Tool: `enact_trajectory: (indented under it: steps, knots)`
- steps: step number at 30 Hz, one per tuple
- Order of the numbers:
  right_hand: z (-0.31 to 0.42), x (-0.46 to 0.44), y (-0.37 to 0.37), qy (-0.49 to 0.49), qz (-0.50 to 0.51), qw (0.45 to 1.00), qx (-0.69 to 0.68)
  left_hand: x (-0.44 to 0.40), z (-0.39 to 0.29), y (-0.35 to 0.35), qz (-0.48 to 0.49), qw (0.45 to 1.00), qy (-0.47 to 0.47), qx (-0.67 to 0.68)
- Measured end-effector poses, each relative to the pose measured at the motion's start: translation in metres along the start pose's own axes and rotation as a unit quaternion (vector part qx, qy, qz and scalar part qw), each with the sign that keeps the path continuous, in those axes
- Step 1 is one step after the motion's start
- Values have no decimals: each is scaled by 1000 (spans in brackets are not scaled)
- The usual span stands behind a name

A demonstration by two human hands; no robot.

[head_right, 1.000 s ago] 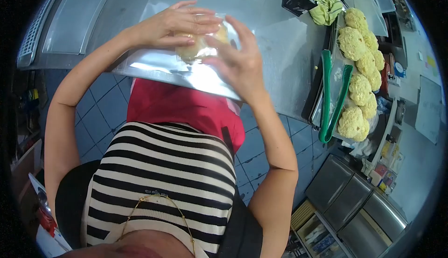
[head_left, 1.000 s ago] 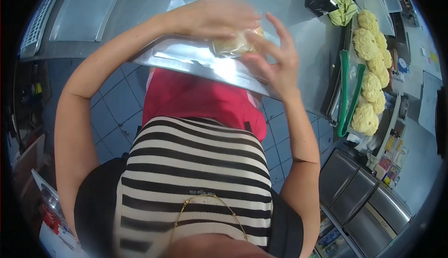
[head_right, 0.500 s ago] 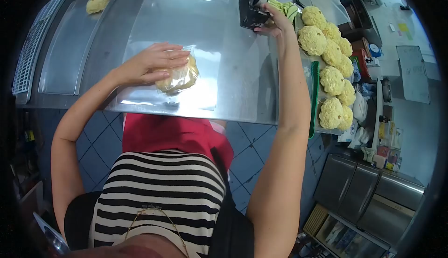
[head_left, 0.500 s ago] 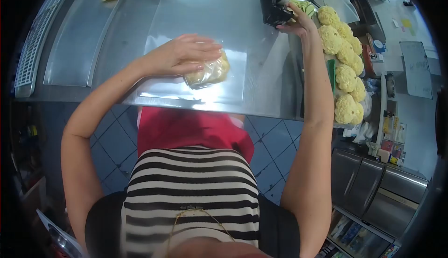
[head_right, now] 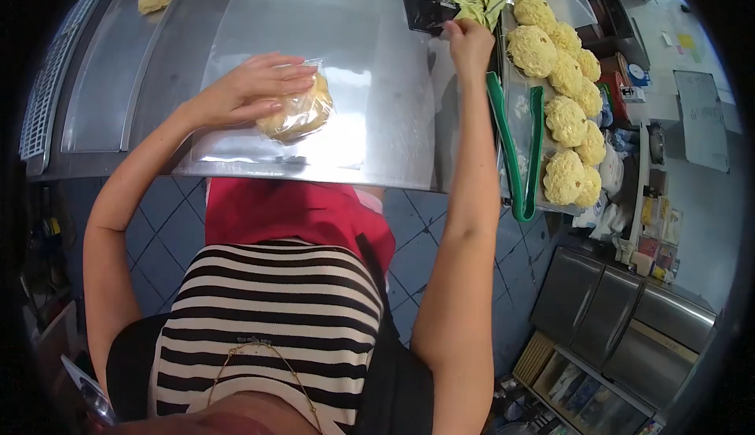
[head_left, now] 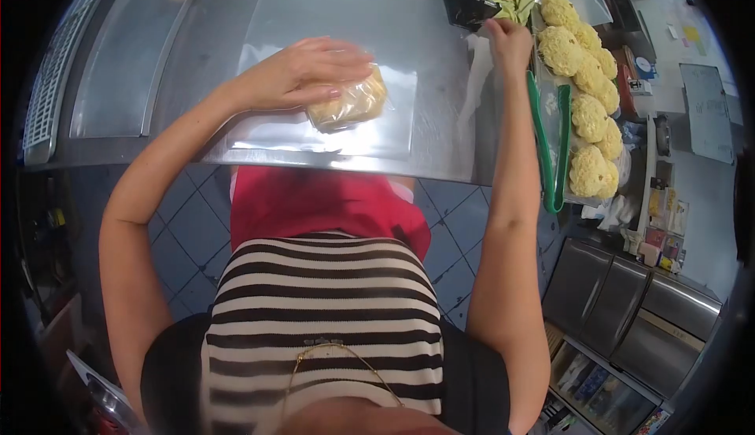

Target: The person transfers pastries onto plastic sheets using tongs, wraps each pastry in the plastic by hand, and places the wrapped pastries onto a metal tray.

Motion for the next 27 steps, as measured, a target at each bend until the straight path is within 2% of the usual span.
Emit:
enact_trajectory:
  steps: [1, 6, 8, 10, 11, 13, 14, 17, 22, 24, 26, 27]
  knots:
    - [8, 0, 6, 1, 1, 1000, -2, 0, 0, 1, -2, 1000, 3, 2]
    - [44, 31, 18, -46, 60, 966, -246, 1, 0, -3, 5, 1000, 0, -7]
    - [87, 52, 0, -27, 174, 906, -385, 2, 1, 0, -25, 1000, 8, 15]
    - [122, 74, -27, -32, 280, 853, -438, 2, 2, 3, -42, 999, 12, 22]
    - [132, 81, -34, -32, 283, 852, -439, 3, 3, 3, -51, 998, 20, 26]
    - [159, 99, -56, -20, 349, 795, -495, 6, 5, 4, -68, 996, 38, 33]
    - [165, 103, -60, -20, 350, 794, -497, 6, 5, 3, -66, 996, 41, 33]
    - [177, 113, -68, 7, 381, 861, -337, 6, 5, 4, -72, 995, 22, 60]
    - [178, 121, -65, 30, 373, 889, -262, 3, 4, 1, -69, 997, 6, 31]
    - [173, 129, -60, 21, 335, 898, -282, 2, 0, 1, -33, 998, 14, 44]
    - [168, 136, -55, 86, 256, 945, -185, 4, 10, -12, -30, 999, 7, 26]
    - [164, 141, -56, 79, 238, 954, -167, 5, 17, -17, -19, 1000, -4, 7]
Point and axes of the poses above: each hand's wrist, its own x-axis away from the middle knuckle, its own y-axis out of the back of the hand, z = x × y, the point moved 9 cm from there along -x, towards the middle knuckle, and after that the axes turned 12 degrees about z, right-handed, at the moved point
